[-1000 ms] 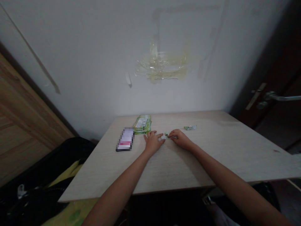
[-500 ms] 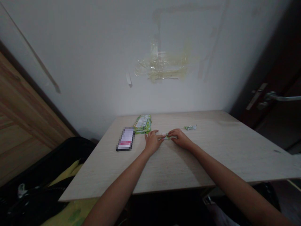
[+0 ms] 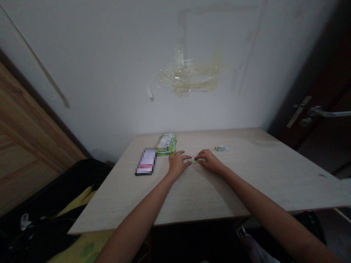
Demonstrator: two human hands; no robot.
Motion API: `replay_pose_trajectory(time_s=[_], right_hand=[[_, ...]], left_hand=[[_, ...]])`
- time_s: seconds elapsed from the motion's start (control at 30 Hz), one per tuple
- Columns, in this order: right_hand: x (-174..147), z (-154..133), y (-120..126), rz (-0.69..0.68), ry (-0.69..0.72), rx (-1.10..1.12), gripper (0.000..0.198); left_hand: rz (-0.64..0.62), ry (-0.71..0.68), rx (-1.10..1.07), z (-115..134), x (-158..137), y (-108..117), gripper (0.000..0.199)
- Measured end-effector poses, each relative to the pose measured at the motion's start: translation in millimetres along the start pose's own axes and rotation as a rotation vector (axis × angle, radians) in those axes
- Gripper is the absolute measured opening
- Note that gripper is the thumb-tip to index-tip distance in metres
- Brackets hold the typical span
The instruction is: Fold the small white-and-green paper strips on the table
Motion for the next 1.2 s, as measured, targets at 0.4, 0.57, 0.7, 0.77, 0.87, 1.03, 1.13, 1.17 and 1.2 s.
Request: replay_pose_trajectory(time_s=[0.4,0.57,0.7,0.77,0.87,1.03,1.13,1.17,1.2], right_hand=[[0.0,3.2,-0.1,-0.006,-0.041,0.032,0.021],[0.6,5.3,-1.7,-0.007,-0.046,0.023,0.02],[1.1,4.3,-1.9,-0.002,-0.052,0.008,0.018],[1.2,3.2,-1.5,0.002,-0.05,0.002,0.018],[1.5,1.1,-0.7,0.009,-0.047,-0.014,0.017],[2.9,-2.8,1.0,0.016,-0.045,-0.053,0.013],[3.8,-3.3,1.9,0.021,-0.045,-0.074,0.012],[4.0,-3.2,2.2,0.026,-0.047,-0.08,0.011],[4.3,-3.0,2.4,0.03,-0.049,-0.086,0.011]], left_hand=[[0.012,0.025,0.011,-5.5,0.8,0.3,0.032],[0.019,0.018,0.014,-2.6,0.4,1.6,0.026],[0.03,0.005,0.015,-2.5,0.1,0.9,0.024],[0.032,-0.002,0.019,-2.9,0.2,0.4,0.024],[0.03,-0.019,0.021,-3.2,0.8,-0.2,0.025],[0.011,-0.024,0.019,-4.8,1.9,-1.1,0.026],[0.003,-0.035,0.004,-5.3,2.2,-1.0,0.025],[0.001,-0.032,-0.004,-5.4,2.3,-0.8,0.025],[-0.001,-0.026,-0.01,-5.3,2.4,-0.6,0.025]])
Point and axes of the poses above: each hand's wrist, its own x-axis towards the middle knuckle, its own y-axis out of the back of the hand, z = x × y, the point moved 3 cm from there along x, towards the middle knuckle, and after that the axes turned 13 degrees about -y, right-handed, at the moved point
